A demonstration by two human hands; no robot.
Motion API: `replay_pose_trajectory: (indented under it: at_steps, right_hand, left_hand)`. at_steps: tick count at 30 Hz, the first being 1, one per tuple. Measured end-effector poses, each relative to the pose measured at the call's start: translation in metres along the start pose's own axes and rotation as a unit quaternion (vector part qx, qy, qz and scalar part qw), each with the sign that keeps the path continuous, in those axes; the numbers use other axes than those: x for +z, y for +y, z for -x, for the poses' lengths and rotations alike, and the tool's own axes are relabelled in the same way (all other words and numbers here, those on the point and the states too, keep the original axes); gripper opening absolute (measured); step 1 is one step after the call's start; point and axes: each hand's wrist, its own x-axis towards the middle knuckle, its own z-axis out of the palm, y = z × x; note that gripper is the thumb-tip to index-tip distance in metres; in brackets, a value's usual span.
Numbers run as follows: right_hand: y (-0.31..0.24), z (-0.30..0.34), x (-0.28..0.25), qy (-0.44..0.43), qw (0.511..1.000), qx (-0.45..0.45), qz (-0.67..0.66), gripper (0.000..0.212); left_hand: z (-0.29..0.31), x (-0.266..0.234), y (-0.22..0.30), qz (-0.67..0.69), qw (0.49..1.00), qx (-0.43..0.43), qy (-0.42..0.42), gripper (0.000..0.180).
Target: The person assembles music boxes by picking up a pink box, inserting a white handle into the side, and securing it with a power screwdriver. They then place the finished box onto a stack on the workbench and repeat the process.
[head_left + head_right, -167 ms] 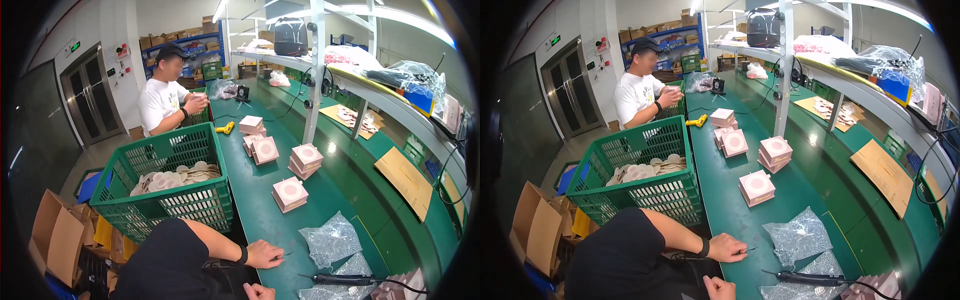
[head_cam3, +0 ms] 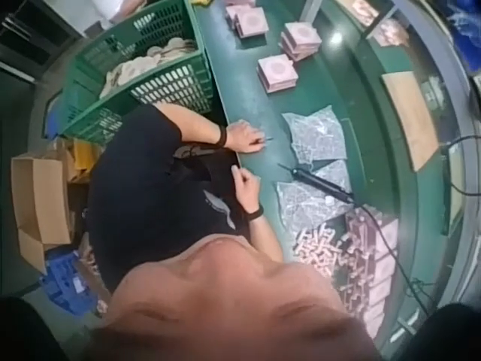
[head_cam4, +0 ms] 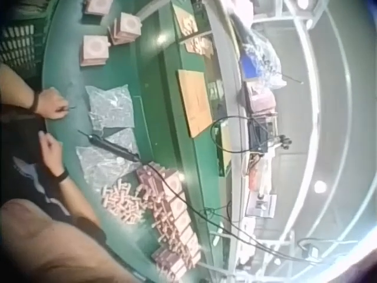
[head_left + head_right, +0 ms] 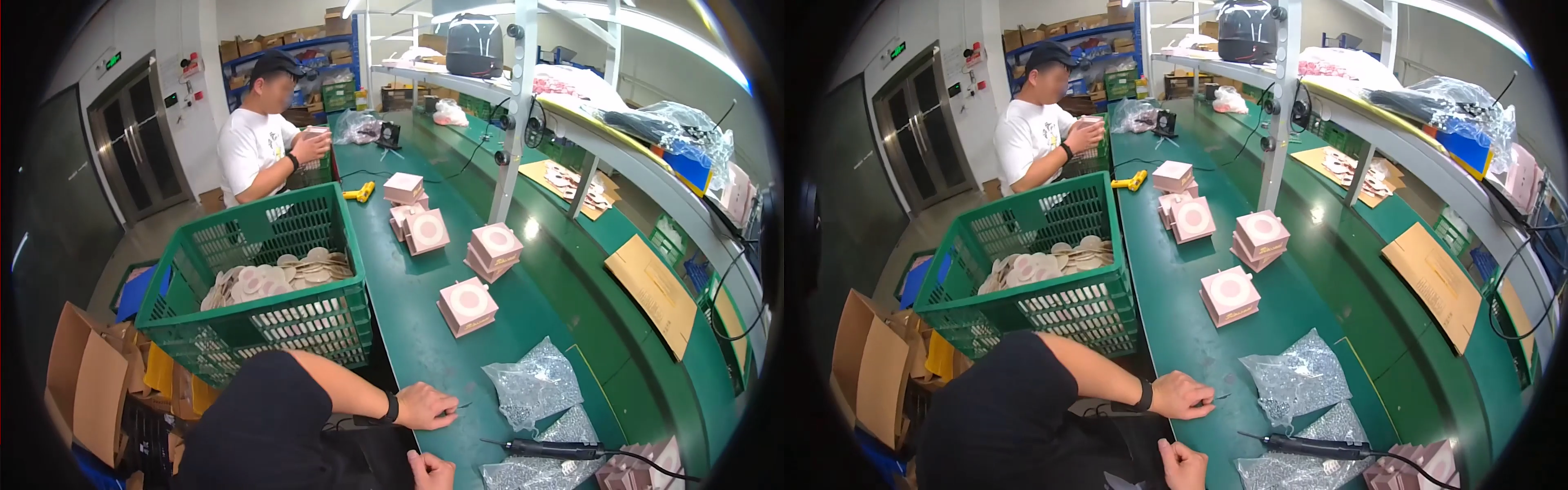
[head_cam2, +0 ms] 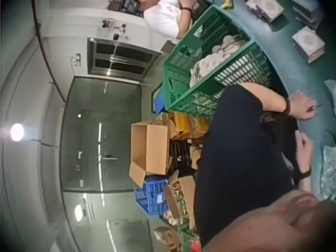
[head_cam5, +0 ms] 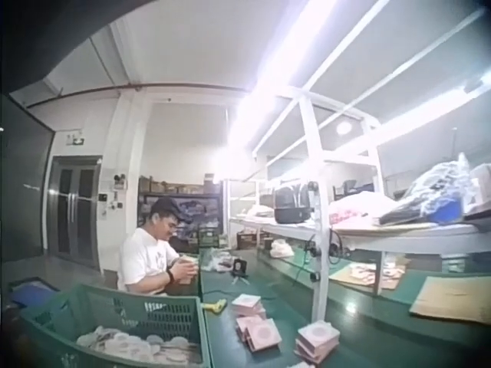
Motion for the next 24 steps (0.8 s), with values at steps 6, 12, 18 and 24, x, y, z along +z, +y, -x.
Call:
replay_pose_trajectory:
  at_steps: [6, 12, 18, 24]
  right_hand:
    - [0.01, -0.023, 0.024, 0.174, 0.98, -0.056, -0.084, 0.04]
    - [0.001, -0.002, 0.022, 0.266, 0.955, 0.045, -0.124, 0.043]
    - [0.001, 0.035, 0.069, 0.394, 0.864, 0.083, -0.301, 0.045]
    - [-0.016, 0.027, 0.101, 0.428, 0.861, 0.126, -0.245, 0.044]
  left_hand:
    - [-0.006, -0.014, -0.012, 0.005, 1.0, -0.007, -0.027, 0.024]
    - [-0.021, -0.033, -0.021, 0.271, 0.957, -0.101, 0.025, 0.018]
    - [-0.092, -0.08, -0.093, -0.043, 0.953, -0.129, 0.272, 0.086]
    - [-0.103, -0.068, -0.133, 0.042, 0.973, -0.2, 0.105, 0.096]
